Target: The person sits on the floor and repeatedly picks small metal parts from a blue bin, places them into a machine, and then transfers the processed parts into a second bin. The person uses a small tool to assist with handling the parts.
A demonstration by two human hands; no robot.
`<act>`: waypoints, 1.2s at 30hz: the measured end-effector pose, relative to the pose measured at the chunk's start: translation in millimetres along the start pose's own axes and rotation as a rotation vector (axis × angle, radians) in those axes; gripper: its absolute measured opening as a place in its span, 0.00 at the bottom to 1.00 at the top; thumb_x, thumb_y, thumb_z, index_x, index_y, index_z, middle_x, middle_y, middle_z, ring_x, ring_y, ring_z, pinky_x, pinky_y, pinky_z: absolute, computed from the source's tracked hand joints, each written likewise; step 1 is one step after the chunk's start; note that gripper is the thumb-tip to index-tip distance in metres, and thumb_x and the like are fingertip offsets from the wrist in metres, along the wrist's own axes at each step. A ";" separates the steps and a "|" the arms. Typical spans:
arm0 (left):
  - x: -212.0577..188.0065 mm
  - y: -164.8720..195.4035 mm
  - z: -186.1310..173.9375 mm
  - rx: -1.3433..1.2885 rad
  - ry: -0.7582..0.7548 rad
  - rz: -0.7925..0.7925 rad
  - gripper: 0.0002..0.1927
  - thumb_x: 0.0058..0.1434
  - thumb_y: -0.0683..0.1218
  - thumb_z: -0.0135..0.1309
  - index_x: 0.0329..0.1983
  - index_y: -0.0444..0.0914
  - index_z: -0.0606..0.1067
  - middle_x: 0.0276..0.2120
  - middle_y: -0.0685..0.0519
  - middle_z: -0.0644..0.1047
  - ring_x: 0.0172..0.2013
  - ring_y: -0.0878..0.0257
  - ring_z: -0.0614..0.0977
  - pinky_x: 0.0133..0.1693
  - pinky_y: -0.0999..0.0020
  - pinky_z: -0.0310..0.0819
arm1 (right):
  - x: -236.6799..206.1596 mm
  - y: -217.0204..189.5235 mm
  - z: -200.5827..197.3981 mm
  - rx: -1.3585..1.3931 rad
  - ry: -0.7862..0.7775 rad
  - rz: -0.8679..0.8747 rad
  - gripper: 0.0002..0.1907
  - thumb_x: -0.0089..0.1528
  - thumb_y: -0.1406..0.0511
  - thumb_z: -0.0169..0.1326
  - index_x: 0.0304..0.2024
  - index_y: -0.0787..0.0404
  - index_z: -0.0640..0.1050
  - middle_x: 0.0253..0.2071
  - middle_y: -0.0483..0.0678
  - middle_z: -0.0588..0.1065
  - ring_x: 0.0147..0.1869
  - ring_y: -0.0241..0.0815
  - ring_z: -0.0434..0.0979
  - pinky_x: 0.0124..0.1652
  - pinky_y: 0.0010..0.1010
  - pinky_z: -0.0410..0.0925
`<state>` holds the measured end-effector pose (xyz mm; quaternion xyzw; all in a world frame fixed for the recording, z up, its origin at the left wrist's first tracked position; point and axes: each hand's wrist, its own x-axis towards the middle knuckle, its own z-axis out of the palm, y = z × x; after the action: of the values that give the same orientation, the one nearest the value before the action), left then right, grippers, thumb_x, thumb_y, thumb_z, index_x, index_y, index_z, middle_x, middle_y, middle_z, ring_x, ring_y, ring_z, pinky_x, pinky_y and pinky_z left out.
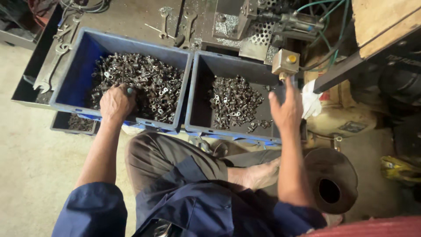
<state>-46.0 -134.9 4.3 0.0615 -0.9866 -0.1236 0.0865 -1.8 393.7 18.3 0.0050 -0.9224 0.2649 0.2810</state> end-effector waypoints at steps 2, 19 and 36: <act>3.4 1.3 5.7 0.046 -0.014 -0.010 0.15 0.65 0.55 0.59 0.42 0.39 0.82 0.38 0.37 0.81 0.41 0.37 0.82 0.43 0.45 0.75 | -40.0 -1.1 3.6 0.043 0.055 -0.047 0.35 0.62 0.64 0.64 0.69 0.66 0.68 0.63 0.61 0.73 0.66 0.62 0.72 0.64 0.49 0.66; -4.2 38.8 8.7 -0.194 0.262 -0.049 0.12 0.59 0.47 0.62 0.43 0.38 0.84 0.36 0.36 0.82 0.38 0.40 0.83 0.43 0.51 0.76 | -88.7 26.1 4.1 0.228 0.104 0.211 0.20 0.63 0.68 0.62 0.58 0.65 0.77 0.52 0.56 0.79 0.54 0.51 0.81 0.54 0.40 0.73; -105.9 265.2 -16.8 -0.614 -0.119 0.838 0.22 0.48 0.42 0.63 0.48 0.36 0.79 0.41 0.44 0.81 0.42 0.44 0.81 0.48 0.52 0.76 | -97.8 -39.2 55.5 1.594 -0.282 0.611 0.13 0.68 0.73 0.54 0.55 0.65 0.78 0.49 0.53 0.79 0.48 0.41 0.81 0.48 0.33 0.74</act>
<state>34.1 131.4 71.3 -0.3737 -0.8481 -0.3654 0.0864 58.1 319.1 -52.5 -0.0147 -0.4486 0.8936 -0.0071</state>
